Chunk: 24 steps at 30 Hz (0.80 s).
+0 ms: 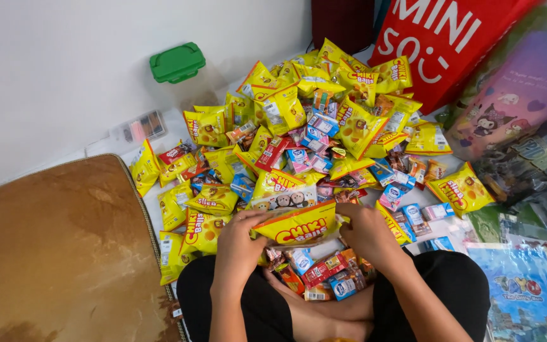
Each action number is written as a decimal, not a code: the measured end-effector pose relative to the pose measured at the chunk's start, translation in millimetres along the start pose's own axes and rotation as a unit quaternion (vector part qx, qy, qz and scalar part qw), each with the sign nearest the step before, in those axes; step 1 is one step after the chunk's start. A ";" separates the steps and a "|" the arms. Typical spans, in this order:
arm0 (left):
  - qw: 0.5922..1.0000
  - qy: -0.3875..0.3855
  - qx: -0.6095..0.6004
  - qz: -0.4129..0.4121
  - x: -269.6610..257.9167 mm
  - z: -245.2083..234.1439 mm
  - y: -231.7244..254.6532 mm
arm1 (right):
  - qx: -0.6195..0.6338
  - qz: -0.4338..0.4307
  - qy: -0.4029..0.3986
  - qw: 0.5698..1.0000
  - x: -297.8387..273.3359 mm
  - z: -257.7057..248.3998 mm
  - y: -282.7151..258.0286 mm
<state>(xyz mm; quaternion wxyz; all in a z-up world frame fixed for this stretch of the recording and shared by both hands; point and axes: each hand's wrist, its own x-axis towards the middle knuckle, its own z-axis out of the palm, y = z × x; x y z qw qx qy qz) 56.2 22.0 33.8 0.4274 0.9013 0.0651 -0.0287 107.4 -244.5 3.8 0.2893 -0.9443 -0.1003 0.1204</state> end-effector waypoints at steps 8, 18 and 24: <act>1.000 0.022 0.019 -0.005 3.7 -22.6 23.0 | 0.010 -0.054 0.027 0.998 5.8 -41.2 -36.0; 0.995 0.060 -0.021 0.076 7.7 -69.7 68.0 | 0.109 -0.012 0.093 0.990 -9.6 -94.3 -86.3; 0.977 0.058 -0.168 0.122 19.4 -77.8 98.8 | 0.189 -0.105 0.176 0.960 -9.3 -113.1 -71.7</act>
